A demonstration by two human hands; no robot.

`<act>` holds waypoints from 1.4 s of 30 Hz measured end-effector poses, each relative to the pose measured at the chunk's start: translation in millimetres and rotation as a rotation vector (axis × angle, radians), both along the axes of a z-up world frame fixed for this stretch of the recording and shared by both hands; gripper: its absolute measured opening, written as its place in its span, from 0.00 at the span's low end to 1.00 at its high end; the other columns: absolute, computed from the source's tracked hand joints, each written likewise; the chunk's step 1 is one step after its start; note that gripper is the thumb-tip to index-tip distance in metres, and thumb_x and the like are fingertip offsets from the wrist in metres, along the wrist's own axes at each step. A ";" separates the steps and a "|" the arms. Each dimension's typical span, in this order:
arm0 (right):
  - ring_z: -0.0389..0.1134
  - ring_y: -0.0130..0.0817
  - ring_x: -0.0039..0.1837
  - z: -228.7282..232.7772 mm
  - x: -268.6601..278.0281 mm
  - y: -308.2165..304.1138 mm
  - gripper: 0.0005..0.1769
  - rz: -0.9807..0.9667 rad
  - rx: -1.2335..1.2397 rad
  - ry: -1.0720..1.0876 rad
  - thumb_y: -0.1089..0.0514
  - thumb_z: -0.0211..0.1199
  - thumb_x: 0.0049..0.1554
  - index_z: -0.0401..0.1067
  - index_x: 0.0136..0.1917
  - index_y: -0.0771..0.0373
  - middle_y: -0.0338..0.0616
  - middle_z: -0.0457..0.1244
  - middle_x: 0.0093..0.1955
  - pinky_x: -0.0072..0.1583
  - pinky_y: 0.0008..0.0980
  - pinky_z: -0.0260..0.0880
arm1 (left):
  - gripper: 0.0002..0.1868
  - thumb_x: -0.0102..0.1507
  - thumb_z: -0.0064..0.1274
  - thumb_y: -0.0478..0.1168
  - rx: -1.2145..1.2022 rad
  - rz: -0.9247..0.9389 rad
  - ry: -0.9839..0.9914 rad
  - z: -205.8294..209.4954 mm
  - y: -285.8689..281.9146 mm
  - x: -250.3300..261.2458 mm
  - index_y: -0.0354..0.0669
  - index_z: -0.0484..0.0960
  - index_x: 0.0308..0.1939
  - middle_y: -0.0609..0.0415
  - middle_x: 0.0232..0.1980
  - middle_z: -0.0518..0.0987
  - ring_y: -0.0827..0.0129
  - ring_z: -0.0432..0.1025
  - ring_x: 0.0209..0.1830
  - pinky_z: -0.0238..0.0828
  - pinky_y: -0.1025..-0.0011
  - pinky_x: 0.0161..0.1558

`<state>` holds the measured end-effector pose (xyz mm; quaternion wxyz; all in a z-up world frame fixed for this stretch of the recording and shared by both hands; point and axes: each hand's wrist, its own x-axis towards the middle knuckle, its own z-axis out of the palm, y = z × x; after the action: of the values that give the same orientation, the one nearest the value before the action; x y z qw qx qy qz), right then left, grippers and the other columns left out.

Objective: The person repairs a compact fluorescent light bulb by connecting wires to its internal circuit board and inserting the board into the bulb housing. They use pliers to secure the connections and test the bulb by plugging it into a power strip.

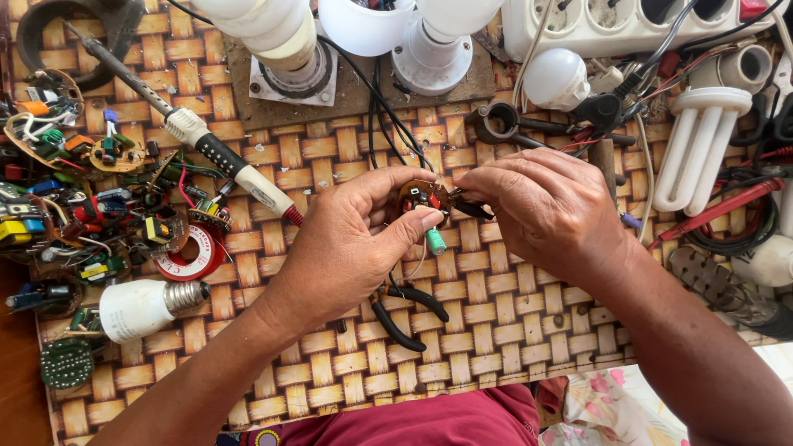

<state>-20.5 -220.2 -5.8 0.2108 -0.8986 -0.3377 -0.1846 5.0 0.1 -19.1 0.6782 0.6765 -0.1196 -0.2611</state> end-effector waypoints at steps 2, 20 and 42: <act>0.72 0.42 0.46 -0.7 -0.1 -0.3 0.11 0.001 0.004 0.001 0.74 0.52 0.61 0.73 0.52 0.69 0.48 0.69 0.45 0.51 0.41 0.74 | 0.15 0.62 0.56 0.33 -0.007 -0.002 0.009 1.9 -0.3 0.4 0.39 0.79 0.53 0.60 0.43 0.81 0.83 0.73 0.41 0.75 0.84 0.49; 0.71 0.41 0.45 -4.0 -2.2 0.7 0.08 -0.047 -0.012 -0.005 0.71 0.55 0.63 0.74 0.52 0.67 0.47 0.69 0.44 0.52 0.40 0.73 | 0.13 0.62 0.56 0.33 0.010 0.003 -0.001 2.5 -2.1 -0.6 0.40 0.80 0.51 0.61 0.41 0.81 0.83 0.73 0.39 0.77 0.84 0.44; 0.71 0.39 0.50 34.5 0.2 -9.9 0.03 -0.173 0.019 0.128 0.70 0.65 0.64 0.78 0.51 0.71 0.50 0.70 0.48 0.53 0.36 0.74 | 0.16 0.57 0.61 0.40 0.242 0.012 -0.404 21.0 -0.7 -6.6 0.45 0.82 0.49 0.60 0.41 0.86 0.78 0.79 0.37 0.74 0.80 0.41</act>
<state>-20.4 -230.2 28.8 0.2238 -0.9323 -0.2430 -0.1474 -1.5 -0.6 1.9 0.5558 0.7921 -0.2168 -0.1290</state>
